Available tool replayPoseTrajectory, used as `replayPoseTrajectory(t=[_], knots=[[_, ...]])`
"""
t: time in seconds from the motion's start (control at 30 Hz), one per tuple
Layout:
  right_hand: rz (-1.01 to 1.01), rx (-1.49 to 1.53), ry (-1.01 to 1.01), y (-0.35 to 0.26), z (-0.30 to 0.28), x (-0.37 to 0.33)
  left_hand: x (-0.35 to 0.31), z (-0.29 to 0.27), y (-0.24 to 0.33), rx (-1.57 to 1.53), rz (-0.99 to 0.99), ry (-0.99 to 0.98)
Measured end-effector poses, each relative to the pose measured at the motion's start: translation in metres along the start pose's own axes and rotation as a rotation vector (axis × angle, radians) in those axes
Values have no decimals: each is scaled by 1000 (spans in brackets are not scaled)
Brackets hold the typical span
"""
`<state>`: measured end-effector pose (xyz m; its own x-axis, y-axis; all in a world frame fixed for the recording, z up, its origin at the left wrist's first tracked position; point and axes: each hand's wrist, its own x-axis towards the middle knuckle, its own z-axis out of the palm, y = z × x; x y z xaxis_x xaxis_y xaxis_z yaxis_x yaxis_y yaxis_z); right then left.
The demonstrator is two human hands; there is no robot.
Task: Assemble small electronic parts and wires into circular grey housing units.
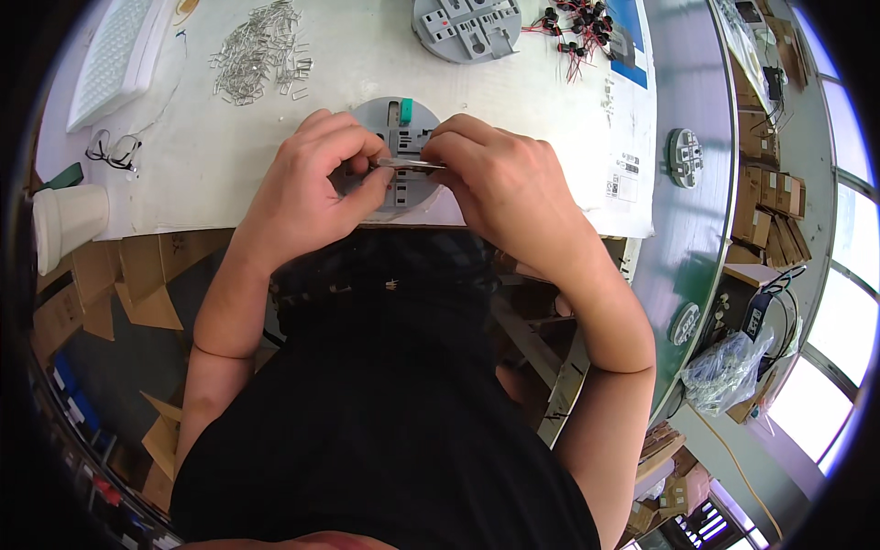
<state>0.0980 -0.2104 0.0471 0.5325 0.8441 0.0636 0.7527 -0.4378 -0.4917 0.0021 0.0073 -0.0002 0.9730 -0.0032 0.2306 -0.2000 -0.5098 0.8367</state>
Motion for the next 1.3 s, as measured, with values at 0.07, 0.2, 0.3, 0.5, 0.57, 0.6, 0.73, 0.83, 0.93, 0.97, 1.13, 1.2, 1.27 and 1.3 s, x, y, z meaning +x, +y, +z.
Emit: replayPoseTrajectory(t=[0.07, 0.2, 0.3, 0.5, 0.57, 0.6, 0.73, 0.83, 0.93, 0.97, 1.13, 1.2, 1.27, 1.3], knots=[[55, -12, -3, -5, 1, -2, 0, -1, 1, -15, -24, -13], [69, -125, 71, -15, 12, -8, -1, 1, 1, 59, 39, -10], [78, -135, 36, -13, 8, -7, -2, 4, -1, 41, 31, 7], [120, -320, -154, -23, 0, 2, -4, 1, -6, 61, 63, -14], [-29, -340, -106, -18, 1, 1, -5, -1, -8, 20, 45, -35], [-105, -349, -82, -17, 2, 0, -6, -2, -9, -1, 36, -45], [-105, -381, 123, -23, 32, -29, -13, -8, -10, 29, 101, -89], [-54, -389, 99, -19, 39, -34, -10, -6, -10, 138, 152, 31], [0, -253, 82, -13, 30, -35, -1, -1, 2, 281, 192, 66], [29, -108, 73, -9, 23, -37, 5, 0, 9, 368, 199, 39], [48, 65, 337, -7, 5, -53, 19, 1, 29, 596, 158, -181], [300, -35, 508, 11, -23, -72, 16, -8, 39, 545, 165, -162], [657, -231, 671, 87, -62, -115, 12, -15, 44, 504, 160, -150], [848, -414, 651, 118, -80, -138, 9, -19, 44, 398, 140, -105]])
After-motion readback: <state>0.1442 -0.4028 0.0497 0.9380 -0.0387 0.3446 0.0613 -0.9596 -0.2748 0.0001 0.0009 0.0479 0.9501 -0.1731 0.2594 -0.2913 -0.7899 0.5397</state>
